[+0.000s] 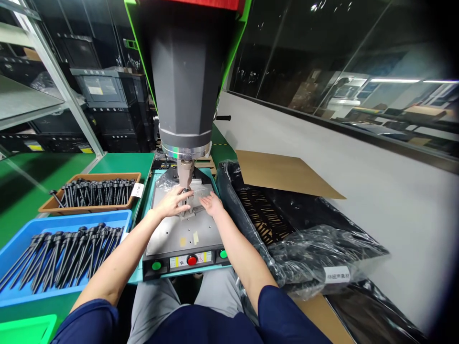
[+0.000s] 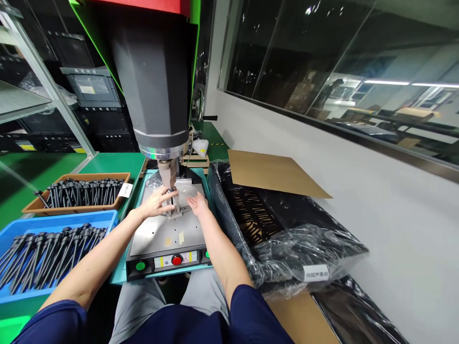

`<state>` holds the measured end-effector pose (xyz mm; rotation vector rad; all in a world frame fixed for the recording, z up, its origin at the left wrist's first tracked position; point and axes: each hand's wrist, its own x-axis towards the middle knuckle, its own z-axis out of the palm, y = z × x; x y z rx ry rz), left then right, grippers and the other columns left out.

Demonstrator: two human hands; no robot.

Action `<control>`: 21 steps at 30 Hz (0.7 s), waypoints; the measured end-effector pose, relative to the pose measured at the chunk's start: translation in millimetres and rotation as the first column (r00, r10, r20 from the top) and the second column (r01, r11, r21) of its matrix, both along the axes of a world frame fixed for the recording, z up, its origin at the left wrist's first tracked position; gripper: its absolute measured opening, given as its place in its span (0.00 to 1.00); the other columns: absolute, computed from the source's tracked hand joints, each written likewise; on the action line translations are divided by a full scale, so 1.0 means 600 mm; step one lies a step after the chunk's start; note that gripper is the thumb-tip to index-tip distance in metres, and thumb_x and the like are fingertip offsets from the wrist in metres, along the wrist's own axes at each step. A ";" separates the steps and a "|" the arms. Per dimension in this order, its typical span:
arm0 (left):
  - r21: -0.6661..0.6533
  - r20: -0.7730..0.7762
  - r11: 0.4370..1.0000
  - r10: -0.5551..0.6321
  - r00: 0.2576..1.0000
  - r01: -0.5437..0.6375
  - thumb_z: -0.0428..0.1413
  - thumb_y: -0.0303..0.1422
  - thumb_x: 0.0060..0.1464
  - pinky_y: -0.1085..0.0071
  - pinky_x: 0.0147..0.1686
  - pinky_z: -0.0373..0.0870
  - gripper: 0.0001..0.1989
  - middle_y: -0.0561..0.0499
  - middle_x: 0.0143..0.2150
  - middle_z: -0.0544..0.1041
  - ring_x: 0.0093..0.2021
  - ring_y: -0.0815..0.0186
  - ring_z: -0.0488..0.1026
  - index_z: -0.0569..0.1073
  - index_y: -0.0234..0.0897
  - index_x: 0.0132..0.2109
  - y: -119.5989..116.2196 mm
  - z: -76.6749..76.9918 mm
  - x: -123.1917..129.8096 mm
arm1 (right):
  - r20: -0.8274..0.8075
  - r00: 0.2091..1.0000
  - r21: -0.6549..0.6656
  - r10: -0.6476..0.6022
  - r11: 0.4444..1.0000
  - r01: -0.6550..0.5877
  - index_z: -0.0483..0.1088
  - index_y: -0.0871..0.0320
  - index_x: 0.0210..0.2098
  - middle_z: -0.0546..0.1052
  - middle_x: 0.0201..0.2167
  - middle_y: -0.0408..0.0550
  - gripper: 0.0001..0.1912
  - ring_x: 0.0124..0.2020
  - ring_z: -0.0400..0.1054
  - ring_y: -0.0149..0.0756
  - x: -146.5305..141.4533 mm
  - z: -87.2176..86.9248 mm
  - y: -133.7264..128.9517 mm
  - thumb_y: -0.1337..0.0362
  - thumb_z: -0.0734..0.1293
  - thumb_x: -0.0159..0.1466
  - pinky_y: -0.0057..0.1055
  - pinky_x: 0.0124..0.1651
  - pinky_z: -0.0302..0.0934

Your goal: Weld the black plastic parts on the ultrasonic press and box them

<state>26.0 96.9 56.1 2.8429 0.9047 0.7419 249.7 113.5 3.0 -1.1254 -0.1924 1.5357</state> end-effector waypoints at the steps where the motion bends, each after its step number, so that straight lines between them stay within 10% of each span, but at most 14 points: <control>1: -0.001 0.003 1.000 -0.003 1.000 0.003 0.50 0.51 0.59 0.54 0.53 0.62 0.31 0.36 0.56 0.67 0.53 0.50 0.64 0.65 0.41 0.65 0.000 0.001 0.000 | 0.009 1.000 0.006 -0.028 1.000 0.028 0.64 0.59 0.54 0.74 0.43 0.57 0.17 0.36 0.74 0.38 0.006 -0.001 -0.009 0.61 0.59 0.68 0.38 0.38 0.73; 21: 0.012 0.007 0.999 0.032 0.999 -0.032 0.54 0.51 0.56 0.50 0.55 0.60 0.32 0.36 0.61 0.63 0.56 0.47 0.64 0.66 0.44 0.64 -0.021 0.028 -0.004 | 0.067 0.989 0.168 -0.129 0.979 0.116 0.68 0.57 0.39 0.78 0.27 0.47 0.08 0.24 0.73 0.33 0.028 -0.025 -0.116 0.69 0.68 0.59 0.29 0.28 0.68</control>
